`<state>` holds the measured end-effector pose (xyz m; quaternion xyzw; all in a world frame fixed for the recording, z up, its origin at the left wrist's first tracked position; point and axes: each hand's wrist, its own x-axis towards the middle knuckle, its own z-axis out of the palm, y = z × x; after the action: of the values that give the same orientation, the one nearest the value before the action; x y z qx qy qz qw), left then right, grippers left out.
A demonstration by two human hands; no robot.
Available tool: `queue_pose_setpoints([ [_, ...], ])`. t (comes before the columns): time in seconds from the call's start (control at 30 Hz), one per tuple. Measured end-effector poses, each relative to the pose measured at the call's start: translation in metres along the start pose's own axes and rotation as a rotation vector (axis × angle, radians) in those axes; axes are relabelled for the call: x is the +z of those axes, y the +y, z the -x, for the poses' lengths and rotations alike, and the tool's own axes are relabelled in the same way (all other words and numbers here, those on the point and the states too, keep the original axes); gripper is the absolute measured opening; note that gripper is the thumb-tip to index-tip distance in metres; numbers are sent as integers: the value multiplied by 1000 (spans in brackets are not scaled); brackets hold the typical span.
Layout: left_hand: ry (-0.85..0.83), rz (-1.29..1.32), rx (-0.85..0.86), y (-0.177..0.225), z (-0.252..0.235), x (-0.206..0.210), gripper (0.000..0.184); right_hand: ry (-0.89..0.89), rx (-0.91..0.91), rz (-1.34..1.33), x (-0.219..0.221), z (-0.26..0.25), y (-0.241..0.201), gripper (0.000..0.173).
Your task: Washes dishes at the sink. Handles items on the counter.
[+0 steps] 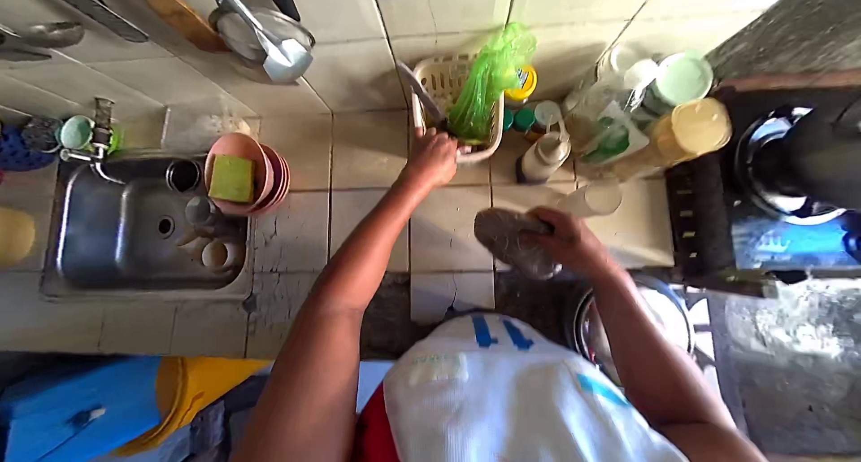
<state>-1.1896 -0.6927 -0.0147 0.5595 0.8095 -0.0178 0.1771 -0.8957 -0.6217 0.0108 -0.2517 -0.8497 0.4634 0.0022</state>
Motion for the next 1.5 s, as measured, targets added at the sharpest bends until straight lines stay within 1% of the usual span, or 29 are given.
queue_pose_setpoints([
  [0.03, 59, 35, -12, 1, 2, -1, 43, -6, -11, -8, -10, 1, -3, 26],
  [0.07, 174, 87, -13, 2, 4, -5, 48, -1, -30, -11, -21, 0, -9, 31],
  [0.1, 307, 153, 4, 4, 11, -10, 50, 22, -58, -15, -30, 1, -15, 34],
  [0.13, 437, 238, 38, 10, 21, -9, 47, 51, -85, -23, -37, 6, -20, 34],
  [0.17, 525, 374, 88, 21, 35, -5, 42, 77, -110, -32, -44, 14, -25, 34],
  [0.2, 541, 586, 174, 35, 46, -9, 42, 112, -159, -44, -54, 17, -33, 34],
  [0.23, 465, 838, 312, 48, 53, -22, 45, 145, -227, -42, -68, 13, -45, 34],
  [0.27, 339, 1036, 483, 61, 62, -36, 53, 176, -289, -38, -80, 9, -58, 33],
  [0.3, 214, 1140, 590, 77, 72, -47, 65, 201, -330, -33, -89, 8, -70, 33],
  [0.33, 150, 1180, 598, 92, 84, -56, 68, 225, -352, -32, -95, 7, -79, 33],
  [0.37, 191, 1161, 539, 103, 93, -66, 59, 255, -358, -38, -102, 4, -85, 31],
  [0.4, 284, 1106, 462, 110, 95, -74, 48, 288, -367, -68, -108, -2, -88, 28],
  [0.47, 421, 1034, 343, 111, 91, -89, 36, 328, -371, -266, -118, -15, -92, 23],
  [0.53, 496, 1011, 298, 110, 87, -103, 34, 350, -322, -553, -127, -25, -101, 16],
  [0.6, 547, 967, 282, 112, 84, -114, 35, 407, -267, -748, -134, -36, -110, 15],
  [0.7, 547, 964, 255, 116, 72, -131, 37, 495, -275, -795, -150, -53, -126, 15],
  [0.77, 497, 1014, 262, 117, 65, -148, 38, 539, -339, -756, -165, -63, -136, 14],
  [0.83, 390, 1102, 293, 118, 64, -167, 40, 551, -393, -657, -181, -69, -146, 24],
  [0.93, 249, 1294, 344, 122, 57, -193, 54, 561, -506, -495, -201, -77, -162, 36],
  [1.0, 232, 1346, 394, 124, 47, -209, 49, 579, -551, -429, -210, -84, -169, 45],
  [1.07, 323, 1350, 407, 129, 40, -223, 41, 620, -539, -393, -212, -90, -175, 52],
  [1.1, 387, 1361, 395, 133, 37, -228, 38, 658, -522, -377, -212, -92, -178, 49],
  [1.17, 464, 1420, 367, 140, 33, -237, 33, 766, -504, -310, -210, -93, -181, 34],
  [1.23, 473, 1495, 352, 145, 29, -241, 32, 831, -501, -198, -208, -92, -177, 19],
  [1.3, 487, 1489, 358, 147, 27, -236, 31, 860, -510, -91, -201, -88, -172, 11],
  [1.33, 510, 1478, 362, 148, 25, -231, 29, 877, -523, -49, -196, -87, -169, 8],
  [1.4, 561, 1490, 367, 148, 22, -225, 25, 931, -580, 42, -188, -89, -163, 9],
  [1.5, 574, 1533, 311, 148, 27, -222, 22, 973, -669, 130, -176, -95, -155, 12],
])
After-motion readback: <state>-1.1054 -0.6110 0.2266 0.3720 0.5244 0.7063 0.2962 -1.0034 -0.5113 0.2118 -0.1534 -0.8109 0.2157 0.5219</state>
